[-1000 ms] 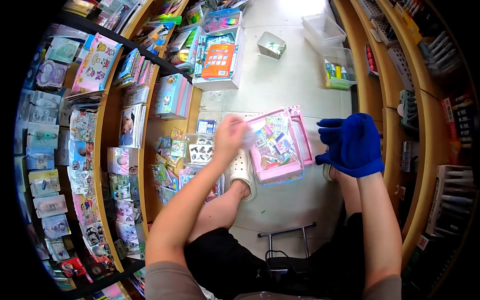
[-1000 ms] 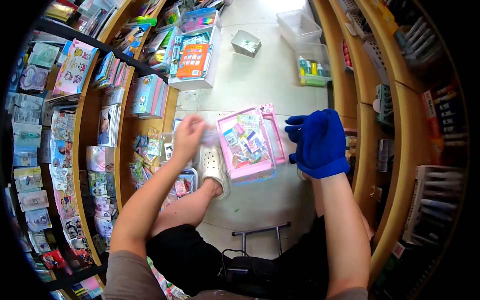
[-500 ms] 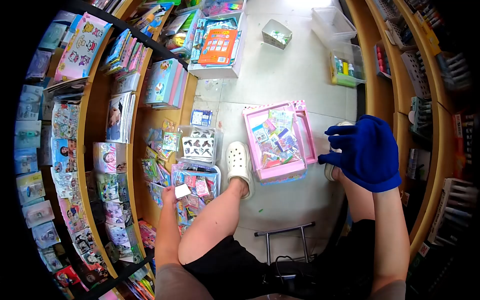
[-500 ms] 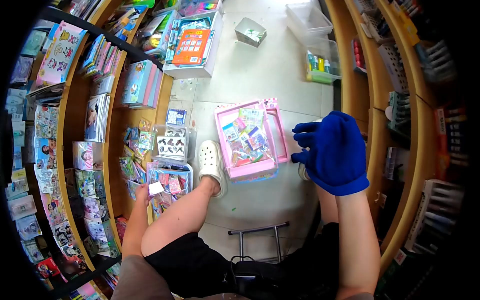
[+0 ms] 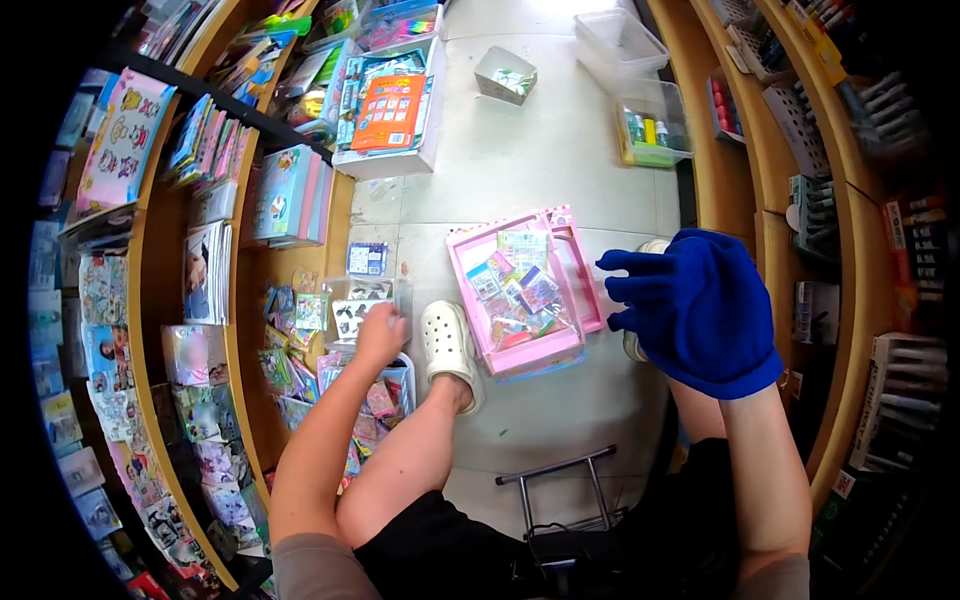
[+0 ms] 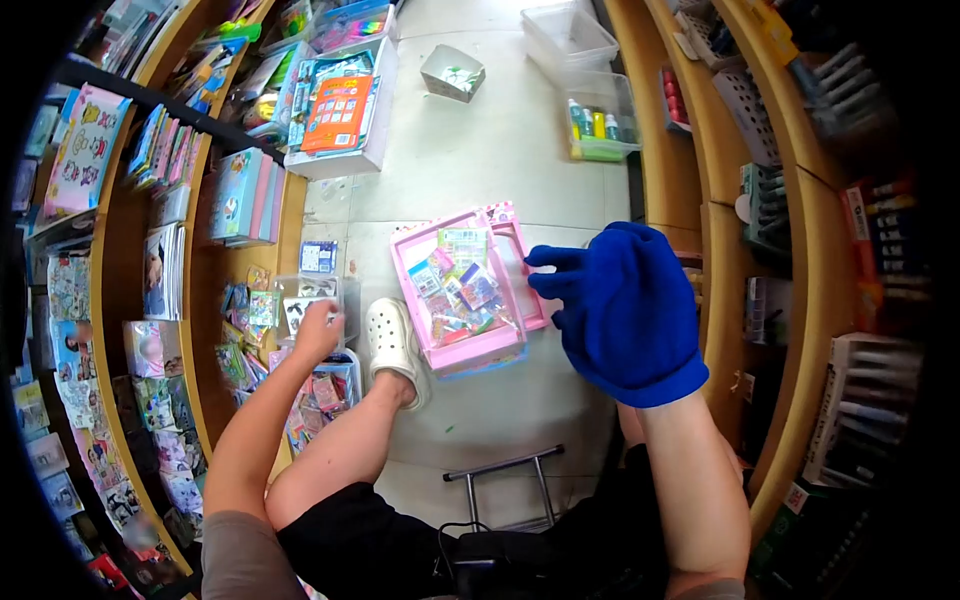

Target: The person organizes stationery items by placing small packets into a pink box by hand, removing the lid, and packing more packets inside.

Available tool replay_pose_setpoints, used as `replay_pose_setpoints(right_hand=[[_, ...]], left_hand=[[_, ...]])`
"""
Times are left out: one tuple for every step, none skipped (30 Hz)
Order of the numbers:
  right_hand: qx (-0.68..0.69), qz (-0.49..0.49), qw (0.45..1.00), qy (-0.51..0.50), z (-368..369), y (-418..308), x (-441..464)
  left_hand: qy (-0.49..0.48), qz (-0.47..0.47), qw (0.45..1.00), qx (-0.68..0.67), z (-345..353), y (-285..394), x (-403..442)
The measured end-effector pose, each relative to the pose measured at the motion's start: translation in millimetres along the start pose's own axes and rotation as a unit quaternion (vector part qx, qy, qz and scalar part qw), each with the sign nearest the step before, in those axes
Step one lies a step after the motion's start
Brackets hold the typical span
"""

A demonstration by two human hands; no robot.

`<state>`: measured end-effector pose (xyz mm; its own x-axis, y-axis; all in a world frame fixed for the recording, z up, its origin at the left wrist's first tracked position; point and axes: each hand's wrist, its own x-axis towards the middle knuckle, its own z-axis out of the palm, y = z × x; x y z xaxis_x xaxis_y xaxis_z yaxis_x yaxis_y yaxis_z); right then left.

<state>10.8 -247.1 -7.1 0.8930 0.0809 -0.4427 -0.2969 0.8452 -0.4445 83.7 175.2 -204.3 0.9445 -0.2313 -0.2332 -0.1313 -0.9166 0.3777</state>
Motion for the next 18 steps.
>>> replay_pose_setpoints(right_hand=[[-0.023,-0.007,1.000,0.012,-3,-1,-1],[-0.073,-0.016,0.997,0.031,-8,-3,-1],[-0.101,-0.030,0.993,0.044,-11,-4,-2],[-0.128,-0.044,0.989,0.059,-13,-6,-4],[-0.134,-0.065,0.987,0.068,-12,-8,-6],[-0.140,-0.084,0.983,0.079,-8,-9,-8],[-0.145,-0.102,0.980,0.089,-3,-8,-10],[-0.150,-0.120,0.976,0.099,2,-7,-10],[-0.155,-0.137,0.972,0.108,5,-6,-10],[-0.140,-0.141,0.974,0.108,7,-7,-9],[-0.125,-0.146,0.975,0.108,9,-8,-8],[-0.110,-0.150,0.977,0.108,11,-9,-8],[-0.124,-0.127,0.977,0.117,17,-14,-10],[-0.138,-0.118,0.976,0.117,16,-17,-12],[-0.153,-0.108,0.975,0.117,16,-20,-13],[-0.170,-0.112,0.973,0.106,14,-22,-15],[-0.188,-0.115,0.971,0.093,13,-23,-16],[-0.200,-0.126,0.968,0.087,13,-24,-18]], left_hand=[[-0.041,0.015,0.999,0.015,4,29,18],[-0.046,0.051,0.997,0.018,15,50,35],[-0.051,0.088,0.995,0.021,27,70,50],[-0.046,0.116,0.992,0.015,37,92,65],[-0.040,0.144,0.989,0.007,49,114,79],[-0.029,0.159,0.987,0.011,63,133,94],[-0.020,0.172,0.985,0.015,78,149,107],[-0.010,0.184,0.983,0.020,92,160,116],[0.000,0.175,0.984,0.042,107,166,122],[0.009,0.165,0.984,0.064,121,171,127],[0.019,0.154,0.984,0.087,130,177,130],[0.016,0.142,0.984,0.110,136,181,132],[0.013,0.129,0.982,0.136,138,181,134],[0.010,0.117,0.980,0.163,138,180,135],[0.019,0.114,0.980,0.161,136,178,136],[-0.003,0.113,0.981,0.159,133,177,138],[-0.024,0.111,0.981,0.159,123,179,137],[-0.042,0.108,0.981,0.158,110,181,137]])
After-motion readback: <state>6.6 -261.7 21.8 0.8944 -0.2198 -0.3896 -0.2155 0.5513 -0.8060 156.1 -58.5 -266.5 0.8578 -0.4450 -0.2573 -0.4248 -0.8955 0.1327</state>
